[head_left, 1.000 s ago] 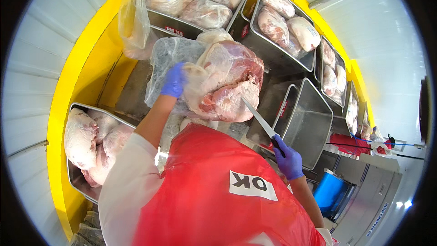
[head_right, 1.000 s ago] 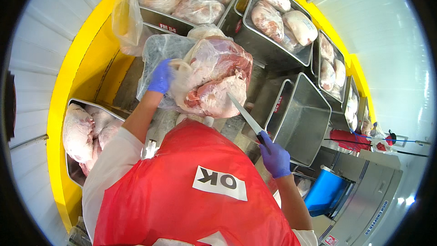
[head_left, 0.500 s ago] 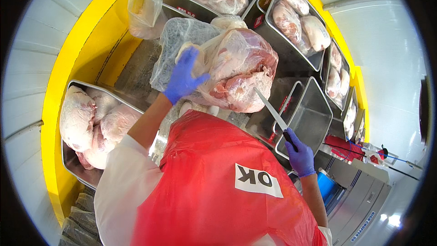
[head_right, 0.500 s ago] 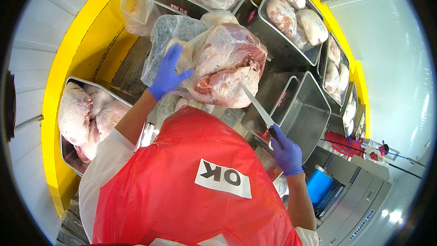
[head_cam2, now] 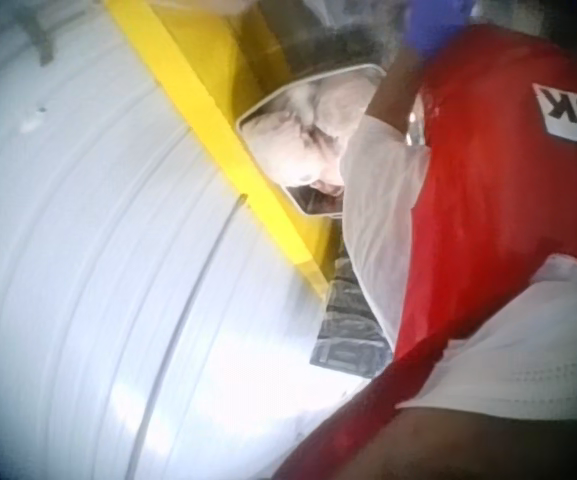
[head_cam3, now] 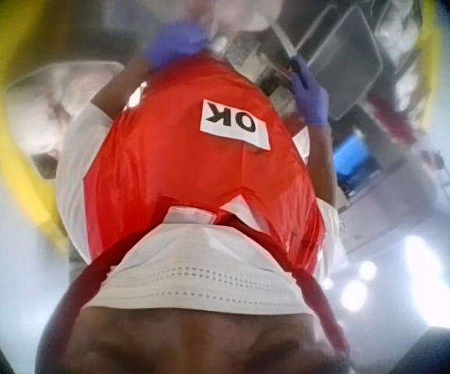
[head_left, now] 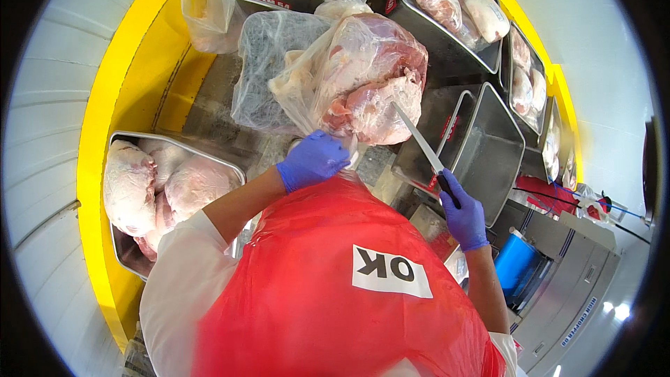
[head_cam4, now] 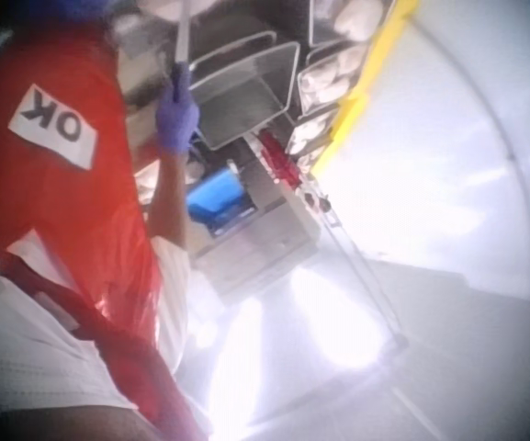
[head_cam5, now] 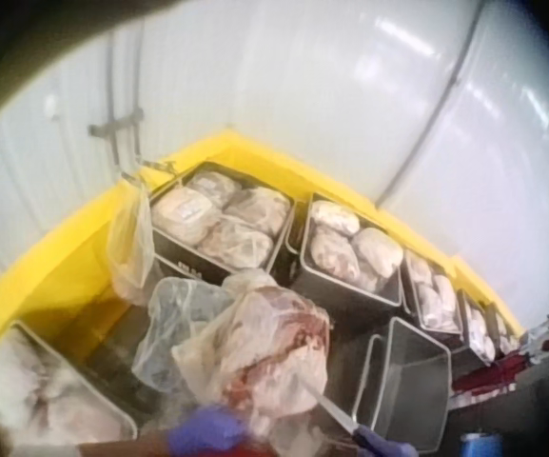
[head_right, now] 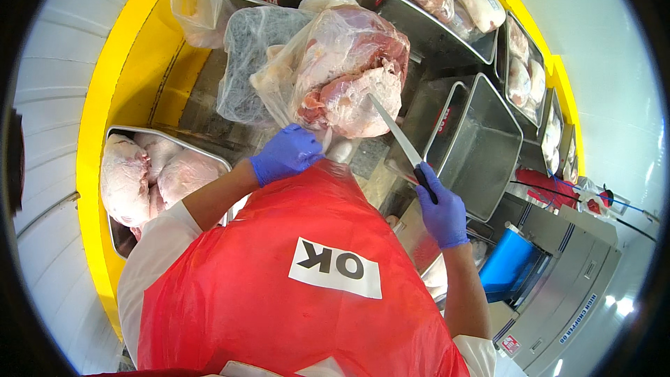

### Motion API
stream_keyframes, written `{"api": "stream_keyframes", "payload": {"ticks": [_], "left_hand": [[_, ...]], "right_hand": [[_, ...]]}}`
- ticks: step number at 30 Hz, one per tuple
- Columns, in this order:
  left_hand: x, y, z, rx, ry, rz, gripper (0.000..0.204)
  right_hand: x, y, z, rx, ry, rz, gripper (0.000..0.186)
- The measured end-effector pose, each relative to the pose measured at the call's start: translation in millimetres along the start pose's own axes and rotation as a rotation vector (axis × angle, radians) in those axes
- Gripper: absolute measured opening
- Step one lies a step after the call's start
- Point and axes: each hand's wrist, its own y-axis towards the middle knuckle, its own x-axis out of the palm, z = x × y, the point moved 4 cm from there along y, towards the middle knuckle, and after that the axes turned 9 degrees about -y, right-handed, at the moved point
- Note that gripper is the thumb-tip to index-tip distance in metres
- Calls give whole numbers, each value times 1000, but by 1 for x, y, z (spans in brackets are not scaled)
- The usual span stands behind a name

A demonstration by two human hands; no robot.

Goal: The person trims fat and connective tissue from large cuts of raw meat using a knife. They repeatedly lift, rotate, and reposition the meat on a plastic sheet, then place trimmed pieces into metal trays.

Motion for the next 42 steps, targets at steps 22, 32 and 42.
{"api": "stream_keyframes", "payload": {"ticks": [22,32,42], "left_hand": [[91,11,16,-954,-108,640,35],[106,-9,-10,-823,239,365,25],[90,-5,12,-628,174,463,20]], "right_hand": [[11,-16,92,-349,-12,140,61],[-24,-30,49,-571,-233,7,48],[-62,-3,-48,-700,-557,0,36]]}}
